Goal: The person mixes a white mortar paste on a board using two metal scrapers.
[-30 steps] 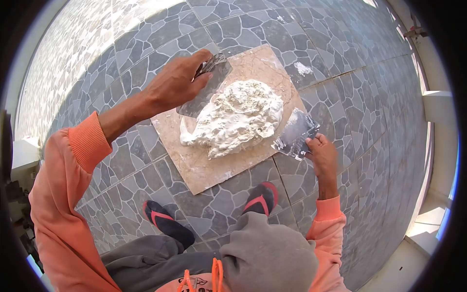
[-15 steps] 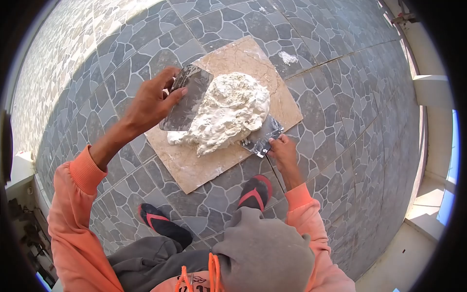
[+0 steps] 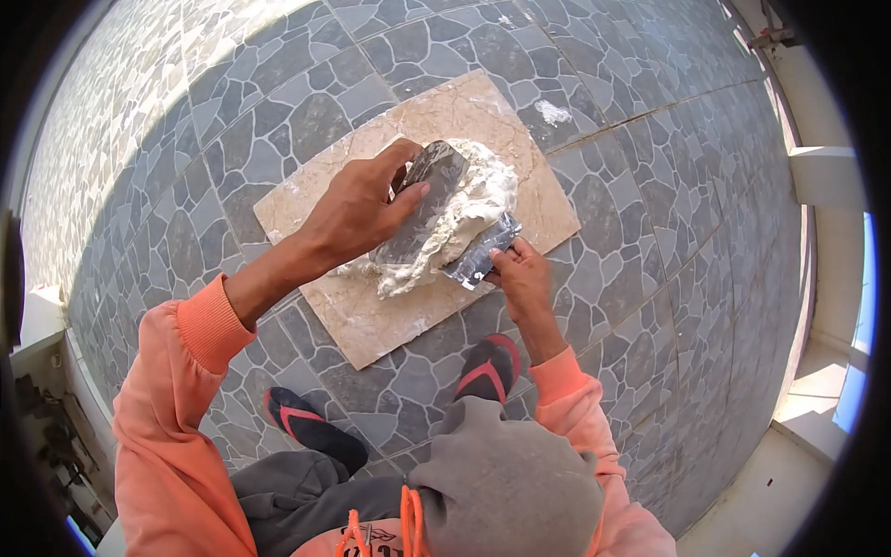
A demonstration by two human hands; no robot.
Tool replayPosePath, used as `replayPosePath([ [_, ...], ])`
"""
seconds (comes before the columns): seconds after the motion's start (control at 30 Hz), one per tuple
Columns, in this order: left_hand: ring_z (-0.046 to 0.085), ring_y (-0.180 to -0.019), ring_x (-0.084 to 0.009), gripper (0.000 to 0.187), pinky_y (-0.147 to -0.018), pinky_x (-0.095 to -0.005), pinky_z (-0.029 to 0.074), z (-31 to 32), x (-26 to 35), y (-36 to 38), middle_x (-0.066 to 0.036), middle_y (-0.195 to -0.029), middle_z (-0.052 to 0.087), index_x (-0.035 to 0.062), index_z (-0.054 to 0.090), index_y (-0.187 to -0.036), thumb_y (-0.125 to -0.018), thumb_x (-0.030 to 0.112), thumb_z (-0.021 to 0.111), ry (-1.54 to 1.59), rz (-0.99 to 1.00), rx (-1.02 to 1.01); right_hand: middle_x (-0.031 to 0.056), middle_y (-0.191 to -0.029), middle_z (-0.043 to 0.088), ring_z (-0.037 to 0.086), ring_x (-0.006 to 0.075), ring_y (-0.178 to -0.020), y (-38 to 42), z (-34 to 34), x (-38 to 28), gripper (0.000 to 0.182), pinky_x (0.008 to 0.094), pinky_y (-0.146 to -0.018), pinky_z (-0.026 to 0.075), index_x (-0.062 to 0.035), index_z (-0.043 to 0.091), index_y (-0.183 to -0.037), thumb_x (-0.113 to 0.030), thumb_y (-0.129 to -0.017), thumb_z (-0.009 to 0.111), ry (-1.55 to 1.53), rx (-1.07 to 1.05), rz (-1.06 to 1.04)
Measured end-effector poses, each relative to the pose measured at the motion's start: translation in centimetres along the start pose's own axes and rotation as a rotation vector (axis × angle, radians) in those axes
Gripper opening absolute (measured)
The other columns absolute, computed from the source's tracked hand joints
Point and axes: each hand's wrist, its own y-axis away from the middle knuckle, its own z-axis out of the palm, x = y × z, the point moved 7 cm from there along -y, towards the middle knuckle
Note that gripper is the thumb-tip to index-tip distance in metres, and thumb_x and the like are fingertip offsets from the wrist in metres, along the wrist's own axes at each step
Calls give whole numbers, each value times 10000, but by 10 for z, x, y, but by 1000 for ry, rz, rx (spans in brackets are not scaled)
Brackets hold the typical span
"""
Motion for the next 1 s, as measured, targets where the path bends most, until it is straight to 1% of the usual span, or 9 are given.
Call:
replayPosePath([
  [0.03,654,-694,-385,327,-667,-444,487,6,2,-1,-237,-781,659,2,540,-1196,-926,150,651,3,-8,-9,63,-973,699,696,141,-829,0,5,-3,252,301,-736,615,23,600,-1188,10,-936,581,10,-16,-18],
  [0.17,650,-713,-424,320,-662,-483,481,34,1,-4,-232,-744,650,3,524,-1180,-921,147,644,13,7,-26,64,-999,703,688,119,-828,5,26,-18,246,285,-733,611,27,597,-1192,4,-947,578,69,-50,-71],
  [0.3,637,-734,-453,255,-650,-517,476,48,-6,-5,-254,-758,640,5,508,-1122,-916,112,613,-25,-26,-9,61,-998,702,678,110,-820,12,53,-39,232,286,-727,609,32,600,-1184,1,-955,576,134,-60,-86],
  [0.5,637,-748,-456,255,-666,-533,486,35,-12,-11,-249,-763,639,11,485,-1130,-911,97,584,-181,34,50,72,-997,704,673,113,-813,19,69,-54,221,293,-723,611,39,606,-1173,6,-957,571,186,-65,-119],
  [0.57,637,-754,-457,262,-674,-534,488,27,-20,-12,-251,-768,641,11,484,-1139,-912,97,582,-209,-10,46,78,-998,704,677,119,-809,22,55,-62,221,297,-722,614,42,607,-1170,9,-955,570,161,-58,-121],
  [0.63,640,-765,-456,267,-691,-541,487,21,-29,-7,-257,-778,644,12,489,-1150,-915,102,578,-221,-46,56,86,-1005,705,681,122,-804,23,30,-76,227,299,-730,615,47,605,-1176,10,-956,564,181,22,-140],
  [0.73,642,-766,-455,268,-697,-541,484,12,-38,-2,-257,-778,648,15,500,-1152,-917,112,585,-193,-70,86,104,-986,697,692,145,-809,11,-33,-87,208,328,-731,623,46,613,-1136,15,-938,558,285,150,-134],
  [0.9,655,-751,-438,286,-698,-512,493,-7,-39,-1,-251,-764,657,19,524,-1158,-916,143,614,-209,-98,120,64,-866,614,651,154,-735,-40,-139,-63,139,368,-683,625,24,629,-1023,7,-906,556,473,258,16],
  [1.0,661,-732,-432,285,-691,-495,499,-16,-38,-2,-252,-768,664,14,532,-1156,-916,142,617,-205,-77,165,37,-838,576,602,134,-700,-82,-159,-40,133,353,-653,604,15,639,-1015,-5,-914,555,519,245,46],
])
